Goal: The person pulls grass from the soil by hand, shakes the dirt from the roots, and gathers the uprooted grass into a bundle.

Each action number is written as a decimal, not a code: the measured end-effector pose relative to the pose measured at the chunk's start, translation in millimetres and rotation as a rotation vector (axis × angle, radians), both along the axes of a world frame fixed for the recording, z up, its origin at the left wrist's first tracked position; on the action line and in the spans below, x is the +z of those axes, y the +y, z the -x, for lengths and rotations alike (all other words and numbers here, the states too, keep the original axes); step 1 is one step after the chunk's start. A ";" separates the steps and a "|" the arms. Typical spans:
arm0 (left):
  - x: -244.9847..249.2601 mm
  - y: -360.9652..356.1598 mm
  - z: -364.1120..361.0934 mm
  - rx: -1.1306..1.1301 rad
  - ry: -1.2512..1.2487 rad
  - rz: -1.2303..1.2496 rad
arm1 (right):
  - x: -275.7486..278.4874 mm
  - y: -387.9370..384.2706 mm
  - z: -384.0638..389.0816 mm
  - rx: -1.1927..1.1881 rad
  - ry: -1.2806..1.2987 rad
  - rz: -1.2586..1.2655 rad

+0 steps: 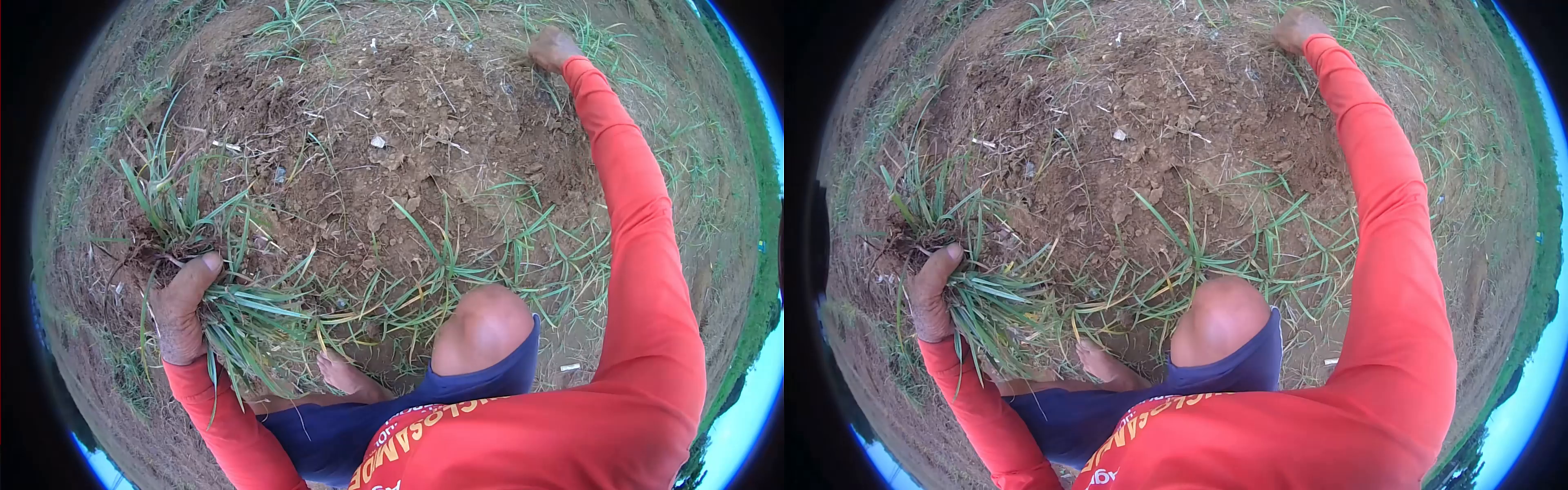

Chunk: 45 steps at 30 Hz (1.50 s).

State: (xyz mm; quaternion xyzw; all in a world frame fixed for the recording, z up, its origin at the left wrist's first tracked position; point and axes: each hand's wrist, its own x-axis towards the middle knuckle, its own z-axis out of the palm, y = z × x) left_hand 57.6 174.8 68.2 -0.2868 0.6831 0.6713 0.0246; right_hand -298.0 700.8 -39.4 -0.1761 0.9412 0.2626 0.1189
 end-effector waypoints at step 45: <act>6.8 5.0 20.9 0.048 0.092 -0.127 | -43.0 -35.0 -8.2 -0.399 -0.011 0.427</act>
